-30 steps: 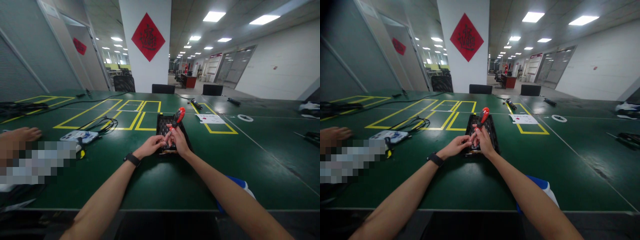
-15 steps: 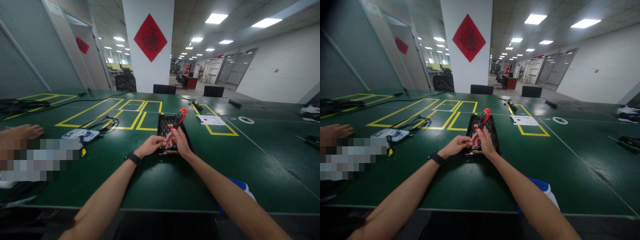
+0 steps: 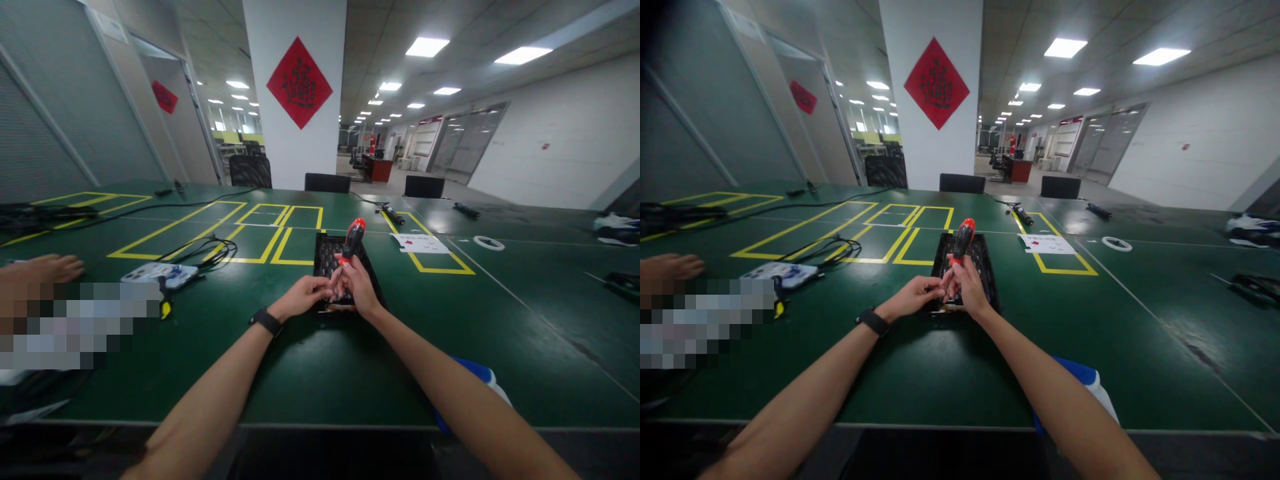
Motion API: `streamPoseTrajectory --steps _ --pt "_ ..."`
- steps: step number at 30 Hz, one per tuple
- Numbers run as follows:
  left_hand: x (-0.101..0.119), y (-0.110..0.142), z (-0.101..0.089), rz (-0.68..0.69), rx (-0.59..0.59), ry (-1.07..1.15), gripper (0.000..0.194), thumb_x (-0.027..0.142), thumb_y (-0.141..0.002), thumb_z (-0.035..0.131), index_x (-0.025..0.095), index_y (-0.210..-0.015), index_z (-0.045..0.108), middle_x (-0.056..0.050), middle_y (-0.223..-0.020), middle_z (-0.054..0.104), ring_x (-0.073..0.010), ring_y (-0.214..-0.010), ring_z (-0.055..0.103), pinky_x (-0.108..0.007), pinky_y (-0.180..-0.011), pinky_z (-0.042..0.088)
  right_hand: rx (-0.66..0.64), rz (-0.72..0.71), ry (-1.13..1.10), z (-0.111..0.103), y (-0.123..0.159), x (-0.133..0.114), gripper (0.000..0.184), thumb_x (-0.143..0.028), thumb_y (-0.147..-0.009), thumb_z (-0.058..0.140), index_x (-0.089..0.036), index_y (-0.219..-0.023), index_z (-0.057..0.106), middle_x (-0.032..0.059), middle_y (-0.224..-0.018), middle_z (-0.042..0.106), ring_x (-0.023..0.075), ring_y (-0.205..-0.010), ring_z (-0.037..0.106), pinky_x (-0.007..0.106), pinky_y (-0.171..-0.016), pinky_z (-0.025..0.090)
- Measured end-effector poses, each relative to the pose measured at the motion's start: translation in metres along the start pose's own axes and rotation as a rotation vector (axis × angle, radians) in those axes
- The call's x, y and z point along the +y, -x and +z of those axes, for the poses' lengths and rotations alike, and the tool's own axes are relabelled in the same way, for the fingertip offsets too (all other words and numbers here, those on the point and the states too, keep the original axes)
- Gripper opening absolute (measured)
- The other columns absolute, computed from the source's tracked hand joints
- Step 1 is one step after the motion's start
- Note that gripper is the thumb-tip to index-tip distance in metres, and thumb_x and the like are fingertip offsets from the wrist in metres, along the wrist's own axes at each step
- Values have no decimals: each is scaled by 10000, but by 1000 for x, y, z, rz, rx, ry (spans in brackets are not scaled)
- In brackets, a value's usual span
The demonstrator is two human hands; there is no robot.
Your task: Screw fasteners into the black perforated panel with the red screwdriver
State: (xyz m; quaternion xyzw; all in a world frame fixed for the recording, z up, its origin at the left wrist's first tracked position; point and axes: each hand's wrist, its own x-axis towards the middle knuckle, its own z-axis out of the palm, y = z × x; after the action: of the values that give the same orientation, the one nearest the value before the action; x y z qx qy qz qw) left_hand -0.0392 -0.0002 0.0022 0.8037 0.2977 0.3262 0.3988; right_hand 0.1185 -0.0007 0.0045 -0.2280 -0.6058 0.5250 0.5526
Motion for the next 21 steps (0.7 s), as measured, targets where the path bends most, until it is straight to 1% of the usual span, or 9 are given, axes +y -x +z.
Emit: streamPoseTrajectory --steps 3,6,8,11,14,16,21 --pt "0 0 0 -3 -3 41 249 339 -801 519 110 -824 613 -41 -751 624 -134 -709 546 -245 -686 420 32 -5 8 0 0 1 329 -394 -859 385 -201 -1123 425 -36 -646 583 53 -386 433 175 -391 360" --pt "-4 1 3 -23 78 42 272 353 -725 613 109 -843 596 -18 -713 594 -109 -639 517 -219 -616 415 60 -25 27 1 1 1 320 -386 -858 393 -207 -1121 437 -41 -639 572 49 -392 427 175 -404 358" --pt "-6 1 4 -30 111 36 280 356 -704 634 107 -826 591 -7 -697 579 -97 -612 500 -209 -593 404 61 -33 36 1 1 0 321 -381 -857 399 -207 -1125 433 -40 -645 577 49 -391 429 175 -405 357" --pt "-6 0 3 -31 68 57 263 352 -729 610 103 -812 602 -14 -689 590 -100 -617 513 -211 -599 401 40 -28 41 1 2 -1 327 -390 -860 390 -205 -1127 428 -37 -646 583 53 -390 435 177 -403 360" --pt "-3 0 1 -17 28 79 254 347 -767 570 101 -806 620 -37 -723 621 -123 -681 550 -228 -653 414 16 -15 29 0 2 -1 330 -406 -865 370 -201 -1116 428 -36 -638 586 58 -391 441 181 -406 375" --pt "-2 0 0 -11 17 91 258 345 -783 551 99 -807 626 -49 -751 634 -135 -717 563 -235 -677 417 16 -12 18 -1 1 -1 331 -411 -866 366 -199 -1113 425 -35 -639 589 59 -388 444 185 -406 382" --pt "-2 0 0 14 -1 93 267 344 -797 535 96 -822 631 -51 -750 635 -130 -708 556 -227 -664 408 21 -19 21 -2 1 1 325 -403 -870 364 -195 -1113 424 -31 -636 594 61 -382 449 187 -395 376"
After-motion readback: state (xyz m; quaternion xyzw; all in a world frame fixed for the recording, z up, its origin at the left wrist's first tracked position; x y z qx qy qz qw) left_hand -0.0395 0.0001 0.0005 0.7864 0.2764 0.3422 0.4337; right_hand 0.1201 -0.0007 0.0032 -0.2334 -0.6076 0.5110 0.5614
